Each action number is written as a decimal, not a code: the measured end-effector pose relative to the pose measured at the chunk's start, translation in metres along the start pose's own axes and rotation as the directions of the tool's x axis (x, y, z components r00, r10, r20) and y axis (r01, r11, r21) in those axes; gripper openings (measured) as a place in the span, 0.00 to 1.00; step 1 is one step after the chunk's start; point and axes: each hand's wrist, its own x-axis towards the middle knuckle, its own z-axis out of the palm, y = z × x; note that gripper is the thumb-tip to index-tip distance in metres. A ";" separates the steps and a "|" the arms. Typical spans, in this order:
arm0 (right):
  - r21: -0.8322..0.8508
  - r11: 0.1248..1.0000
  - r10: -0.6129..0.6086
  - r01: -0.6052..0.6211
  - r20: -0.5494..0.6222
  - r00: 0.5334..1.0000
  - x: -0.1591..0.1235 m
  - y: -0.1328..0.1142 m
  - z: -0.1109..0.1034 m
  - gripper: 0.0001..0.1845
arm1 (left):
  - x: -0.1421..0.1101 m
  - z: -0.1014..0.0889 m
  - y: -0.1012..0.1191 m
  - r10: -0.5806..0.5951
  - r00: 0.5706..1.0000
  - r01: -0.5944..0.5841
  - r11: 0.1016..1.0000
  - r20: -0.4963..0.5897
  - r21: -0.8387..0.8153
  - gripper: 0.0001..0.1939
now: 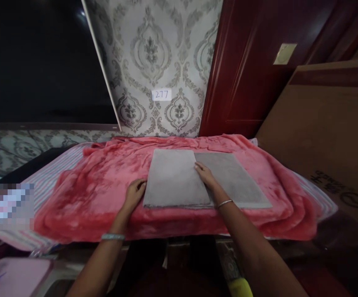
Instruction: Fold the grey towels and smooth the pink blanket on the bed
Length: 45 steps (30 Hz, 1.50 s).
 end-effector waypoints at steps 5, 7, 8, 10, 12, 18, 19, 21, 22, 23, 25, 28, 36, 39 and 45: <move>-0.045 0.999 0.011 -0.009 0.046 0.999 -0.020 0.011 -0.013 0.33 | -0.002 0.003 0.005 -0.002 0.999 0.001 1.000 0.039 0.031 0.16; -0.101 0.995 -0.007 0.013 0.058 0.998 -0.029 0.010 -0.018 0.34 | -0.002 0.005 0.006 -0.002 0.999 0.001 0.999 0.047 0.035 0.18; -0.126 0.992 -0.006 0.015 0.067 0.998 -0.032 0.009 -0.020 0.35 | -0.002 0.005 0.006 -0.003 0.999 0.001 0.999 0.051 0.036 0.19; -0.157 0.988 0.011 0.003 0.088 0.996 -0.038 0.005 -0.021 0.37 | -0.003 0.005 0.007 -0.005 0.998 0.003 0.999 0.060 0.035 0.19; -0.180 0.984 0.016 0.001 0.095 0.995 -0.042 0.001 -0.020 0.38 | -0.002 0.005 0.007 -0.012 0.997 0.010 0.999 0.077 0.031 0.20; -0.114 0.994 0.007 0.000 0.062 0.998 -0.046 0.006 -0.019 0.32 | 0.000 0.006 0.003 -0.044 0.988 0.039 0.998 0.145 0.039 0.20; -0.069 0.998 0.003 0.001 0.065 0.998 -0.047 0.009 -0.019 0.32 | 0.001 0.006 0.002 -0.047 0.988 0.040 0.998 0.150 0.050 0.20; 0.000 1.000 0.001 -0.001 0.072 0.997 -0.048 0.013 -0.021 0.31 | 0.002 0.008 0.001 -0.062 0.986 0.050 0.996 0.153 0.080 0.19; 0.018 1.000 0.004 -0.005 0.073 0.997 -0.049 0.014 -0.021 0.31 | 0.003 0.009 0.001 -0.077 0.986 0.063 0.994 0.151 0.092 0.18; 0.028 1.000 0.006 -0.008 0.069 0.998 -0.050 0.015 -0.021 0.31 | 0.004 0.009 0.001 -0.096 0.984 0.082 0.992 0.151 0.097 0.18; 0.040 0.999 0.011 -0.013 0.061 0.998 -0.053 0.015 -0.021 0.31 | 0.004 0.010 0.001 -0.138 0.977 0.127 0.989 0.165 0.074 0.17; 0.065 0.997 0.027 -0.030 0.050 0.998 -0.058 0.014 -0.021 0.32 | 0.004 0.011 0.001 -0.190 0.966 0.191 0.982 0.175 0.011 0.20; 0.068 0.997 0.023 -0.026 0.057 0.998 -0.061 0.015 -0.022 0.36 | 0.006 0.018 -0.002 -0.224 0.965 0.211 0.972 0.134 0.103 0.12; 0.085 0.996 -0.008 0.005 0.032 0.999 -0.062 0.015 -0.020 0.34 | 0.004 0.022 -0.002 -0.208 0.971 0.191 0.971 0.115 0.143 0.14; 0.029 1.000 -0.002 0.003 -0.013 1.000 -0.064 0.012 -0.020 0.32 | 0.001 0.025 -0.003 -0.156 0.985 0.139 0.970 0.074 0.198 0.15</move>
